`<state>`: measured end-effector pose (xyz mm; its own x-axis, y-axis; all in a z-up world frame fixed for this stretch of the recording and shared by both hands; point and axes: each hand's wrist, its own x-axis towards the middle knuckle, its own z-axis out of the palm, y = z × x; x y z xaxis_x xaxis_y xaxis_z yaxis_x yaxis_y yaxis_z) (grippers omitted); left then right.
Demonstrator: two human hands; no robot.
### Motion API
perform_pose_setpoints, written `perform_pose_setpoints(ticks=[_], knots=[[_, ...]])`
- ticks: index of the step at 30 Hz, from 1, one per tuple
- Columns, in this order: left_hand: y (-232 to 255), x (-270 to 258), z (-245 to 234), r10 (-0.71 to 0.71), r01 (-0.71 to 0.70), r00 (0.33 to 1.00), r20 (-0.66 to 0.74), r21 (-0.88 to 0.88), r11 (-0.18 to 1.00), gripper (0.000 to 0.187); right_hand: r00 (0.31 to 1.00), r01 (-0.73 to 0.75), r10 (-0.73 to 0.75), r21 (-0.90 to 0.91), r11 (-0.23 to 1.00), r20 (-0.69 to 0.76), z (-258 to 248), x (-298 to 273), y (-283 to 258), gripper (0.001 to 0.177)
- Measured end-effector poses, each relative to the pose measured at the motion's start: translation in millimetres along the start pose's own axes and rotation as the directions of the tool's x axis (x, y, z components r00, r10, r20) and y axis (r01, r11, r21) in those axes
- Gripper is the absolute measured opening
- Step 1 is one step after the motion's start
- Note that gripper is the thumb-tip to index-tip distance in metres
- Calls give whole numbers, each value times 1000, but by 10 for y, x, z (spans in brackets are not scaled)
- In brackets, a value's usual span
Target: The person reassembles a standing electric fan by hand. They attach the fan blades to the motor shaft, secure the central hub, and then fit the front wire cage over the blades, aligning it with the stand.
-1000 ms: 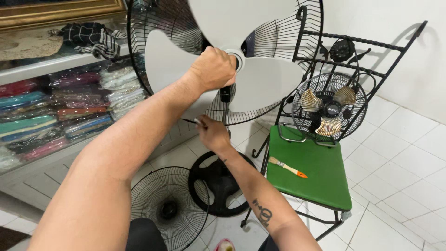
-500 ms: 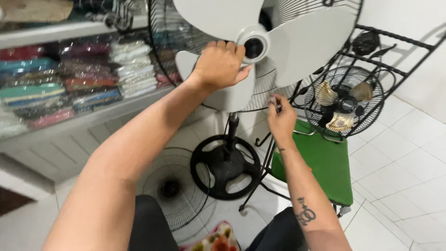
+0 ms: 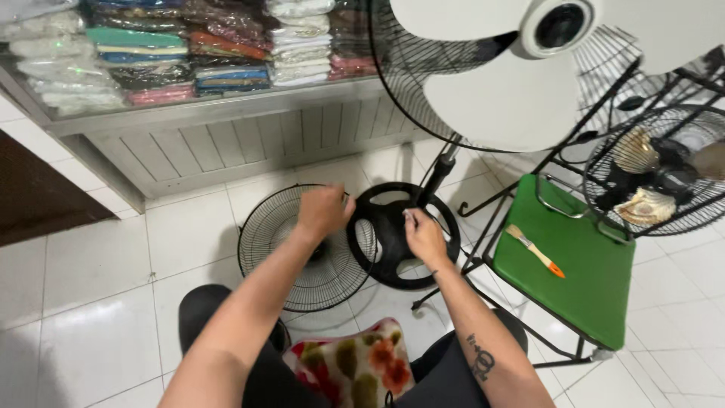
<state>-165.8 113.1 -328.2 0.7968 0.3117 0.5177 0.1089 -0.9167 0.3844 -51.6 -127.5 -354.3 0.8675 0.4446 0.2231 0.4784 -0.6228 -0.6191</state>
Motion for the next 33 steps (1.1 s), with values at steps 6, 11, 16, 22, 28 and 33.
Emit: perform_pose_setpoints(ticks=[6, 11, 16, 22, 28, 33], knots=[[-486, -885, 635, -135, 135, 925, 354, 25, 991, 26, 971, -152, 147, 14, 988, 191, 991, 9, 657, 28], [-704, -1532, 1011, -240, 233, 758, 606, 92, 968, 42, 935, -173, 187, -73, 982, 300, 1764, 45, 1222, 30], [-921, -2058, 1378, -302, 284, 625, 719, 151, 947, 51, 843, -337, 349, -104, 936, 409, 2126, -131, 1503, 31], [-1139, -2454, 1794, -301, 213, 522, 798, 220, 952, 48, 617, -587, 609, -223, 778, 499, 2280, -306, 1772, 34], [-1149, -2746, 2048, -240, 79, 393, 888, 227, 971, 42, 495, -736, 673, -147, 661, 550, 2446, -492, 2001, 36], [-1108, -2944, 2183, -190, -8, 430, 883, 214, 977, 24, 291, -872, 687, -110, 477, 666, 2581, -567, 2038, 32]])
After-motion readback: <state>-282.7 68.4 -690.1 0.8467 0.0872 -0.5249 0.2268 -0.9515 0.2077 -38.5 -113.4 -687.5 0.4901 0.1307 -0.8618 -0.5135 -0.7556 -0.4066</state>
